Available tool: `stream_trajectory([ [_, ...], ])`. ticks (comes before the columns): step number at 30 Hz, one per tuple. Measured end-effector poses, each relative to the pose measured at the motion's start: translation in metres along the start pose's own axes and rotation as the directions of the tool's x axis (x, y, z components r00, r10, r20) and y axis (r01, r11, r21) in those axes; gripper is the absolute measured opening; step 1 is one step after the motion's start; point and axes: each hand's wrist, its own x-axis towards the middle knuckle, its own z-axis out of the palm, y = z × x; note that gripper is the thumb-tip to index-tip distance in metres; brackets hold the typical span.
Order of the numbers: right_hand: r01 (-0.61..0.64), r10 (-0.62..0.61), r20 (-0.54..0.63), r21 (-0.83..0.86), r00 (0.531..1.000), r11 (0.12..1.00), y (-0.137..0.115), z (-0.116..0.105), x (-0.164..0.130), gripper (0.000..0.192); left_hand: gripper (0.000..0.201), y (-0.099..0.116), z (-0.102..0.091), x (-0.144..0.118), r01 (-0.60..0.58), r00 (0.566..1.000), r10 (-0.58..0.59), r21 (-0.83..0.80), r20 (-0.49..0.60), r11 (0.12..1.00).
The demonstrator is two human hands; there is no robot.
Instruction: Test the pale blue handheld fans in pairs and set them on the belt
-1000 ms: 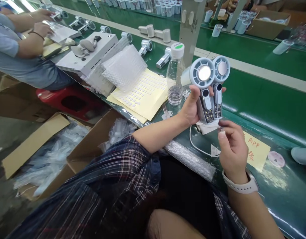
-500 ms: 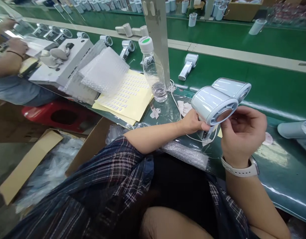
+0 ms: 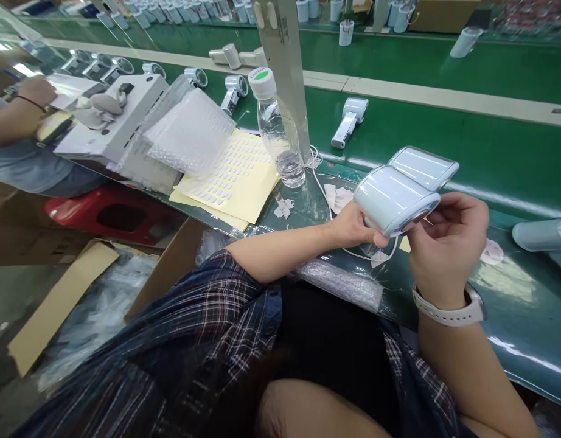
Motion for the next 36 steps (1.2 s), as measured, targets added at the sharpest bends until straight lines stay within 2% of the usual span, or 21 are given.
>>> stream_trajectory([
  [3,-0.059,0.059,0.009,0.038,0.998,0.998,0.001,-0.004,0.004,0.053,0.090,-0.004,-0.002,0.000,-0.081,0.990,0.064,0.133,0.125,0.988],
  [7,-0.136,0.133,0.034,0.103,0.990,0.985,0.003,-0.007,0.008,0.050,0.091,-0.012,-0.004,0.002,-0.091,0.988,0.074,0.121,0.134,0.988],
  [11,-0.148,0.142,0.045,0.221,0.989,0.964,0.006,-0.005,0.010,0.050,0.094,-0.016,-0.003,0.004,-0.138,0.987,0.127,0.118,0.100,0.983],
  [14,-0.176,0.171,0.041,0.255,0.984,0.951,0.004,-0.003,0.011,0.050,0.097,-0.017,-0.005,0.005,-0.128,0.989,0.116,0.130,0.096,0.983],
  [22,-0.233,0.231,0.043,0.299,0.972,0.925,0.000,-0.005,0.011,0.051,0.093,-0.020,-0.013,0.005,-0.142,0.972,0.107,0.162,0.208,0.977],
  [26,-0.260,0.257,0.042,0.255,0.965,0.931,0.009,-0.009,0.014,0.055,0.103,-0.021,-0.018,0.010,-0.128,0.964,0.082,0.171,0.255,0.977],
  [28,-0.332,0.304,0.141,0.275,0.942,0.902,0.013,-0.012,0.016,0.059,0.101,-0.011,-0.023,0.010,-0.112,0.946,0.052,0.172,0.321,0.979],
  [30,-0.433,0.340,0.322,0.287,0.884,0.854,0.014,-0.016,0.019,0.062,0.088,0.007,-0.030,0.010,-0.098,0.898,-0.011,0.223,0.441,0.970],
  [32,-0.481,0.345,0.436,0.254,0.831,0.839,0.013,-0.021,0.021,0.059,0.077,0.024,-0.038,0.009,-0.120,0.872,-0.047,0.306,0.487,0.944],
  [34,-0.502,0.367,0.451,0.224,0.813,0.836,0.012,-0.025,0.021,0.051,0.078,0.033,-0.044,0.011,-0.146,0.901,-0.016,0.338,0.433,0.930],
  [36,-0.546,0.411,0.457,0.217,0.789,0.809,0.009,-0.024,0.020,0.045,0.079,0.033,-0.048,0.014,-0.146,0.939,0.043,0.285,0.340,0.947],
])
